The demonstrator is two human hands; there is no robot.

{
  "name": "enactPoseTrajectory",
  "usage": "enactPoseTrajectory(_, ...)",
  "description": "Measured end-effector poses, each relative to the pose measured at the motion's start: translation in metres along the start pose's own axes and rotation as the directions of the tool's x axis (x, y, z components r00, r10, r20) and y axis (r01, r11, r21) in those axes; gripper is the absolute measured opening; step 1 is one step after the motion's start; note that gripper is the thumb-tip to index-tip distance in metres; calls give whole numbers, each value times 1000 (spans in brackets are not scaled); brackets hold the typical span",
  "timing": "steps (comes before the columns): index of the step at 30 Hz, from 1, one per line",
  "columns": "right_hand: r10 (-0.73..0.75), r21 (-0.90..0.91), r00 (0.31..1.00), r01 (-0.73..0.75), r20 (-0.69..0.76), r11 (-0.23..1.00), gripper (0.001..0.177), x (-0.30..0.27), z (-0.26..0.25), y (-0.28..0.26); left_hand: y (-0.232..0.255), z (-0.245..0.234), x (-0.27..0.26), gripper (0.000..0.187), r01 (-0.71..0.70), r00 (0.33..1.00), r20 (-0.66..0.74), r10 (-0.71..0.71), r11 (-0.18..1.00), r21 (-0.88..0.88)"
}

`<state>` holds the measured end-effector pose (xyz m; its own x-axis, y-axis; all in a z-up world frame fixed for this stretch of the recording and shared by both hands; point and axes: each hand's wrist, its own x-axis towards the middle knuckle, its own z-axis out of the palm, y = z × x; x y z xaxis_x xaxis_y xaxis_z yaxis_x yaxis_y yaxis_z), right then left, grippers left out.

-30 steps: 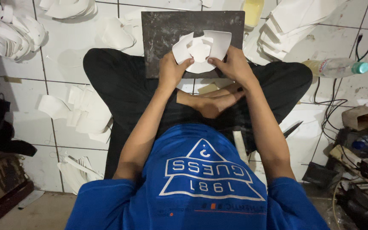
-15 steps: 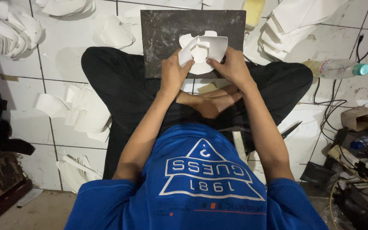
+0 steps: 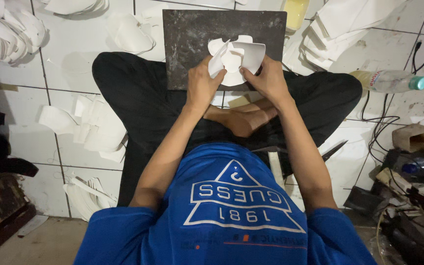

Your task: The person sits on the floor and assembles white shoe parts by placing a smaller piece onto a larger piece on a dark board. They use a hammer to tap the pieces together, then lift the assembled part and place it aside. This process is repeated with additional shoe parts.

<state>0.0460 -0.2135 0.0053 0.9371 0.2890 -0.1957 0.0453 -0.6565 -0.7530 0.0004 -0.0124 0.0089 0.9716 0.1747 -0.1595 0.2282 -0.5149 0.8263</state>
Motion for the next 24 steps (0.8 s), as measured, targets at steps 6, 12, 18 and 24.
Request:
enactPoseTrajectory(6,12,40,1000,-11,-10,999,34,6,3,2,3,3,0,26,7,1000,-16,-8,1000,-16)
enactPoseTrajectory(12,-70,-71,998,70,10,995,32,2,1,-9,0,3,-11,71,-111,987,-110,116,993,51)
enactPoseTrajectory(18,-14,55,1000,14,12,998,36,6,-2,-10,-27,40,-41,31,-584,698,-107,708,649,488)
enactPoseTrajectory(24,-8,35,1000,7,28,999,39,5,-4,-10,-7,46,-66,52,-561,809,28,587,758,333)
